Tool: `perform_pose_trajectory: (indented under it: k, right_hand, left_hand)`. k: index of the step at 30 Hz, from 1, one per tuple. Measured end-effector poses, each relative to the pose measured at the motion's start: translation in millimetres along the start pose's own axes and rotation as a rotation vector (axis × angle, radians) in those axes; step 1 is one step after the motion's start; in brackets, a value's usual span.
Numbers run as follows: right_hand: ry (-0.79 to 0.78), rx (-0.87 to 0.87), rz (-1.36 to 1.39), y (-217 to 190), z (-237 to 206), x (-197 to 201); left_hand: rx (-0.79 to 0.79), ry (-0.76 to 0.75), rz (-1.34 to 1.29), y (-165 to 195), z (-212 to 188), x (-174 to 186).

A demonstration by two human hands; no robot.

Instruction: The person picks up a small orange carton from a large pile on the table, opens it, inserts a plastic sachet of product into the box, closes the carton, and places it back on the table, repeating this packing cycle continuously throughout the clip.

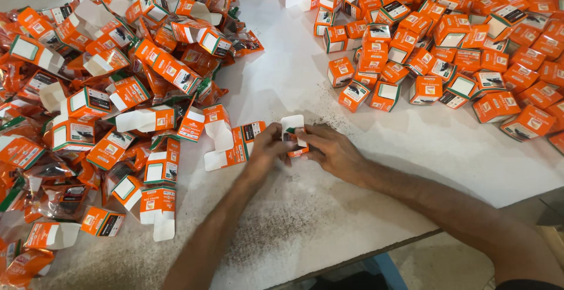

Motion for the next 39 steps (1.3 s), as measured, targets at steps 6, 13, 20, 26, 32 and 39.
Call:
perform_pose_trajectory:
  k: [6,13,20,26,32,39]
  right_hand:
    - [-0.014,-0.019,-0.001,0,1,-2]
    - [-0.038,-0.125,0.050,-3,3,-1]
    - [-0.079,-0.300,0.134,12,0,-4]
    - [-0.062,-0.282,0.194,10,0,-4]
    - [-0.108,-0.316,0.121,12,-1,-2]
    - [-0.062,0.054,-0.016,-14,2,0]
  left_hand:
    - [0.085,-0.002,-0.013,-6,11,14]
    - [-0.743,0.181,0.698,28,-18,-12]
    - [-0.856,-0.036,0.900,38,-45,-28]
    - [-0.743,0.027,0.766,35,-40,-24]
    - [-0.868,-0.027,1.004,36,-48,-32]
    - [-0.982,-0.032,1.188,43,-71,-29]
Point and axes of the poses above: each hand's wrist, its own z-axis towards the middle knuckle, its own x-axis out of the back of the hand, y = z × x, the point moved 6 cm from there along z, towards the middle knuckle, and after that the axes turned 2 degrees about x, right-handed, at the moved point
